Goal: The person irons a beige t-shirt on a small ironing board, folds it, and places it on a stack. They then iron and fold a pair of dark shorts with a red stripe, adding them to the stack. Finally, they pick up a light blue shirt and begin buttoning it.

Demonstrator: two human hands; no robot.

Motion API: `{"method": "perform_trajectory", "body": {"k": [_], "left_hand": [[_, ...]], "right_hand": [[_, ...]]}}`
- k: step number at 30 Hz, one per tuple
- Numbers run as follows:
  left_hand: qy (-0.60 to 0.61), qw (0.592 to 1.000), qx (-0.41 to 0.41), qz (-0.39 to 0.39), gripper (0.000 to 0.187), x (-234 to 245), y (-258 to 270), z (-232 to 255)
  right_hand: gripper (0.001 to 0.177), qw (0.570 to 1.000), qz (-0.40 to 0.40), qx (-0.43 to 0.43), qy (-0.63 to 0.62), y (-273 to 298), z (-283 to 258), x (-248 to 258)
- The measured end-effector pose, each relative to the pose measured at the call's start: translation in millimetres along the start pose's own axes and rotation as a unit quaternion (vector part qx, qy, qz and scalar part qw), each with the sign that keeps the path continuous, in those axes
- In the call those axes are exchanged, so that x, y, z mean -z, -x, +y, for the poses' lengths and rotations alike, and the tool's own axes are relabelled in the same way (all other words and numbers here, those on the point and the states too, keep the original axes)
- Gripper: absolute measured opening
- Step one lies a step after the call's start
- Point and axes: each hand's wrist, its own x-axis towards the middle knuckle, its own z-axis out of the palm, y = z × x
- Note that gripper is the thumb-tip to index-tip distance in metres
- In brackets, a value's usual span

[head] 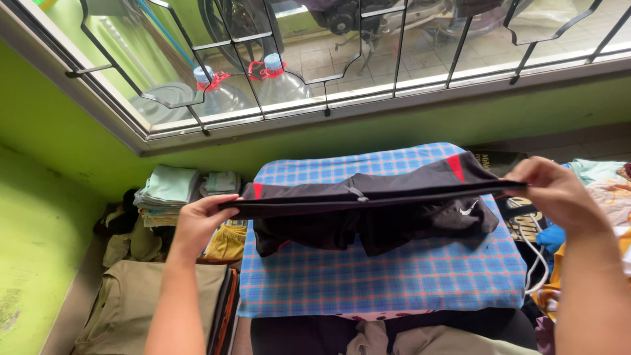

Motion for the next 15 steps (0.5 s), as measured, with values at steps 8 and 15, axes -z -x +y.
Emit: {"method": "perform_trajectory", "body": {"k": [8, 15], "left_hand": [[-0.068, 0.998, -0.014, -0.006, 0.019, 6, -15, 32], [-0.193, 0.964, 0.063, 0.17, 0.023, -52, -92, -26]], "right_hand": [[0.021, 0.997, 0.039, -0.024, -0.059, -6, -37, 9], [0.026, 0.882, 0.271, 0.054, 0.383, -108, 18, -83]]}}
